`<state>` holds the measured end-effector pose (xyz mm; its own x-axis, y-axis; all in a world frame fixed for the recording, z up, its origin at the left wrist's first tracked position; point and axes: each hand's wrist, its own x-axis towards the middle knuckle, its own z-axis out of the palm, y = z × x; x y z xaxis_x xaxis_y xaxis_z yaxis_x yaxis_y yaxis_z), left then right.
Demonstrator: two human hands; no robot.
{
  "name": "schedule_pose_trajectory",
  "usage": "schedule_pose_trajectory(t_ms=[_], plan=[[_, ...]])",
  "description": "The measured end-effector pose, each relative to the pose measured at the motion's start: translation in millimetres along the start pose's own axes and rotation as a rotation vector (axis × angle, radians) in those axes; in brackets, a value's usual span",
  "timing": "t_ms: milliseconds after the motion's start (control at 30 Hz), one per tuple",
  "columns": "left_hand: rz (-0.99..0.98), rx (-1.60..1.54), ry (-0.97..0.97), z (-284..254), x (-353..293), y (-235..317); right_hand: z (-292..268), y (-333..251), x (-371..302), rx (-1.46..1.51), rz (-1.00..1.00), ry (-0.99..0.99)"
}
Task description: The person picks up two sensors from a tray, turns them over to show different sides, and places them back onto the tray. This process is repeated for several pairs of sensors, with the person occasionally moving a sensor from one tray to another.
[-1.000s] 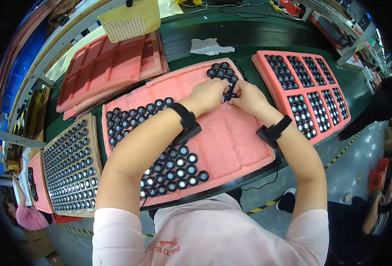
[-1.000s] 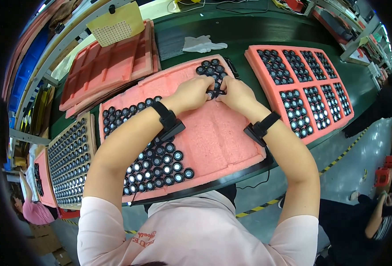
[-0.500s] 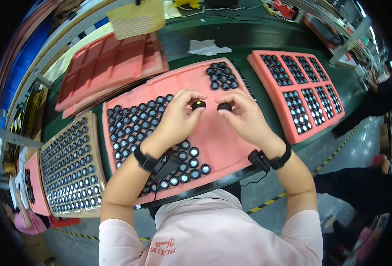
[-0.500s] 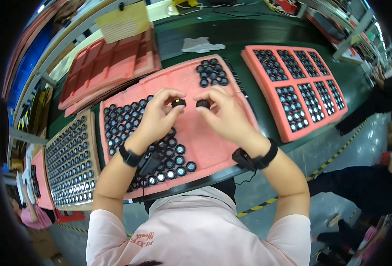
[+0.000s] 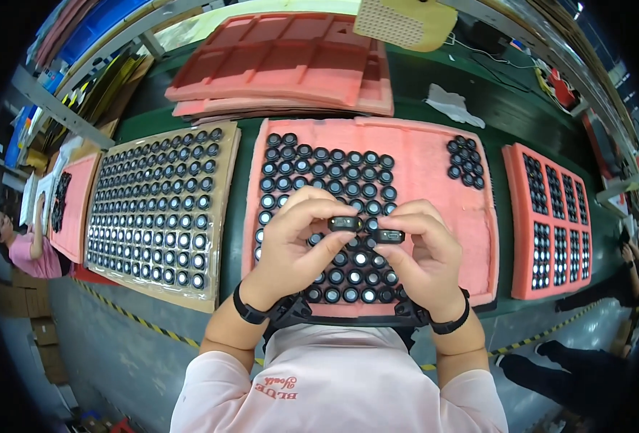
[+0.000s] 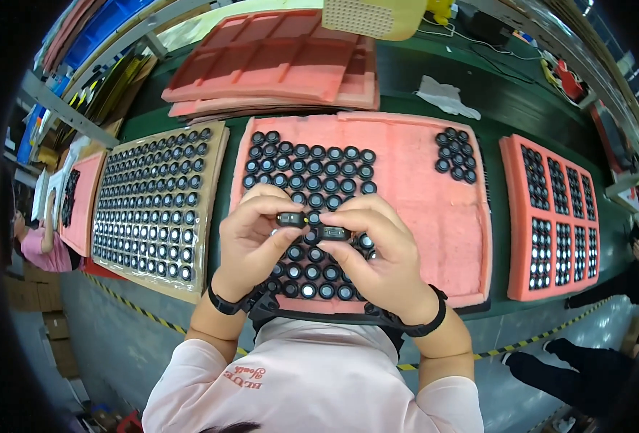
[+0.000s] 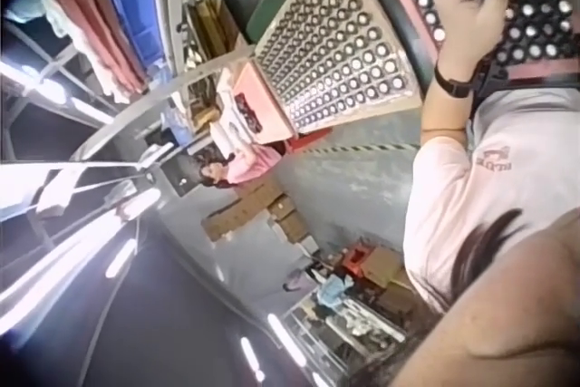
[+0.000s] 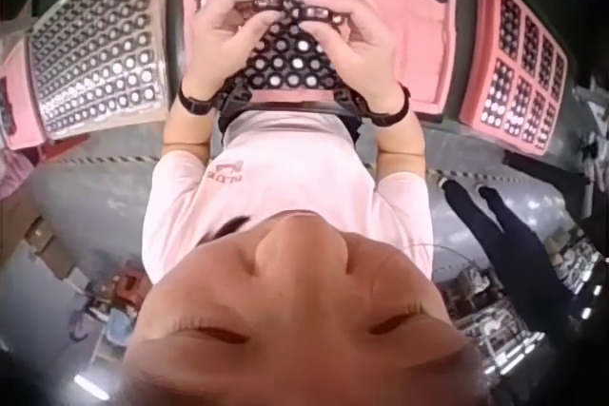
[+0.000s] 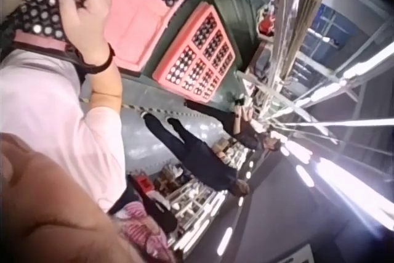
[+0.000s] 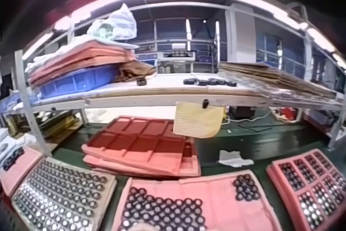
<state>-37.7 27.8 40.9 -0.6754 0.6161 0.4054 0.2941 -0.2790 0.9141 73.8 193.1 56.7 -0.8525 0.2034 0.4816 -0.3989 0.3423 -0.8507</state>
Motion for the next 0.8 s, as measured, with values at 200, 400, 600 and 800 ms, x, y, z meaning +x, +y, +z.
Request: schedule_pose_trajectory(t_ms=[200,400,600,800], plan=[[0.019,0.09,-0.057,-16.0,-2.9,-21.3,10.8,29.8,1.5,0.042,0.067,-0.027],[0.039,0.02,-0.085,-17.9,4.2,-29.5,6.9,47.8,5.7,0.04,0.011,-0.033],[0.027,0.044,-0.083,-15.7,-0.2,-32.8,6.3,54.4,-0.6,0.049,0.037,-0.028],[0.012,0.049,-0.07,-15.1,-4.0,-34.2,9.0,55.9,-1.1,0.016,-0.009,-0.013]])
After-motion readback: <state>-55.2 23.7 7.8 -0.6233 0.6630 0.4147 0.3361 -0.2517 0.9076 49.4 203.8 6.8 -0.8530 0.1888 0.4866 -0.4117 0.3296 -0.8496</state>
